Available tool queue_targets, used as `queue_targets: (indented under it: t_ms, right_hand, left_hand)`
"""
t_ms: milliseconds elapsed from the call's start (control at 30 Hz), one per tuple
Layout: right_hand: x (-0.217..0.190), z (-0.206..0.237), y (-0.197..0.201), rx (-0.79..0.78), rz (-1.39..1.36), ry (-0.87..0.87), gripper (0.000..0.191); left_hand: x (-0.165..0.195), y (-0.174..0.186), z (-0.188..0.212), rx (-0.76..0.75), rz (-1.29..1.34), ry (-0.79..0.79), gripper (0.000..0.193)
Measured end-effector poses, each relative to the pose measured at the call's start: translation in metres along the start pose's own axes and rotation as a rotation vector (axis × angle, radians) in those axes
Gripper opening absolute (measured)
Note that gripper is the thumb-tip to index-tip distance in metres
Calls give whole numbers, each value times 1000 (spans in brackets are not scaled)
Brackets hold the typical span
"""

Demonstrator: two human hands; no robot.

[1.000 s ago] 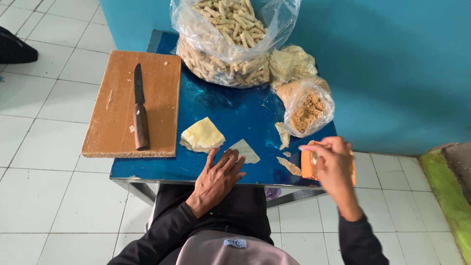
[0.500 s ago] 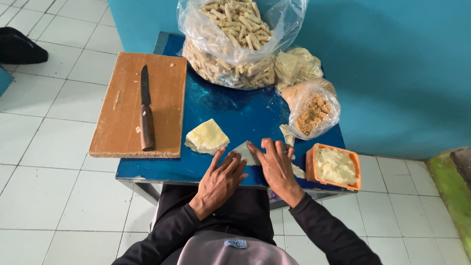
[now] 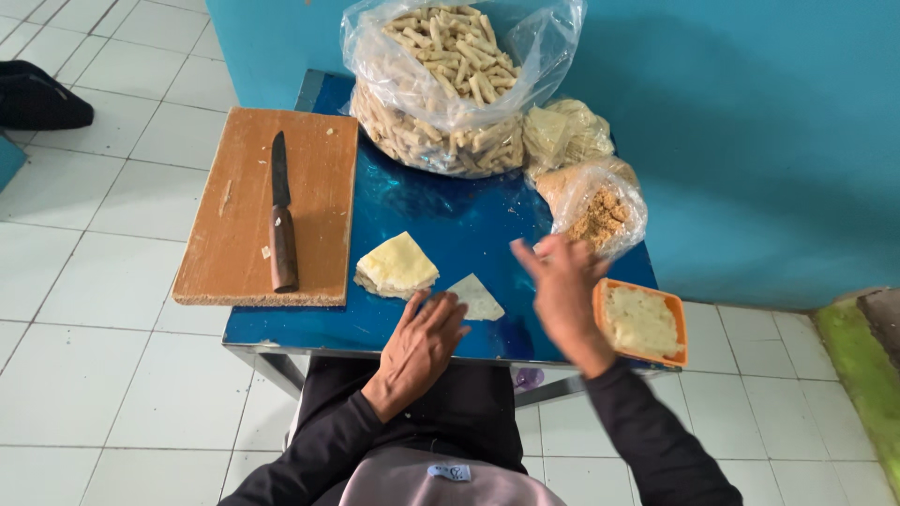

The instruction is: The person cuts stacked flat dough sheets into smaller pieces with a knife on a wooden board, then folds the pieces by hand and presses a brown crumbly filling from a plastic bag into them, arranging the folded pieces on the table next to an orange container of white paste.

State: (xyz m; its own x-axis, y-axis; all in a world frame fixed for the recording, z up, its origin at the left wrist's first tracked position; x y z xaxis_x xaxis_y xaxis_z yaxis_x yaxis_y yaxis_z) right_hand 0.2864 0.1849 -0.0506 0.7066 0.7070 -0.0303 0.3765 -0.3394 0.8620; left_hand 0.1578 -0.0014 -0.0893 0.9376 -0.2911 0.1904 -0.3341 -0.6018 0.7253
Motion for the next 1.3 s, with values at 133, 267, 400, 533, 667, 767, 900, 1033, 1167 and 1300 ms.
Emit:
queue_targets:
  t_ms: [133,267,400,533,667,767,900,1033,1167,1300]
  right_hand:
    - [73,-47,18,28,43,-119,23]
    - [101,-72,-14,-107,-52,-158,11]
    - [100,-69,-45,-64,14,-103,17]
    - [100,-66,-57,13,108,-24,15]
    - [104,-72,-53,-36,-4,-17,6]
    - [105,-78,-37,-124,-110,-125,13]
    - [74,-69,-6,-196,-409,-141,6]
    - [1,-32,-16,-424,-593,-162,10]
    - [-51,0,-25,-396,-586,93,12]
    - [-53,12,-24,-359,-649,169,9]
  left_hand:
    - [-6,3,-4,31,-140,145,19]
    - [-5,-2,-10,-13,-333,178,19]
    - [-5,-8,-14,16,-371,179,17]
    - [-6,-15,-15,-24,-393,196,18]
    - [-6,-18,-15,-14,-353,171,32]
    - [-9,-21,-15,-36,-254,193,38]
    - [-12,-18,-15,70,-85,253,30]
    - [-14,-15,-16,190,80,292,22]
    - [-18,-14,-20,299,206,278,21]
    - [-23,-20,-23,286,338,289,20]
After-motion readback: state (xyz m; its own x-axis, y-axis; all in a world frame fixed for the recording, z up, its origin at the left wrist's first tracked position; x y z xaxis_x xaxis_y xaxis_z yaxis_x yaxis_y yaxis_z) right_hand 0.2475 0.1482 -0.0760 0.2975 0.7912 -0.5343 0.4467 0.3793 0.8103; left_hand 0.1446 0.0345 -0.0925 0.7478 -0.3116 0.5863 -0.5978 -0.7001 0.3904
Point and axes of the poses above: each hand's wrist, its own z-axis away from the middle knuckle, its own y-axis out of the back of the hand, x = y × z, the point moved 4 cm from there along -z, towards the middle knuckle, and after that the axes turned 15 degrees about -y, right-handed, at the moved point
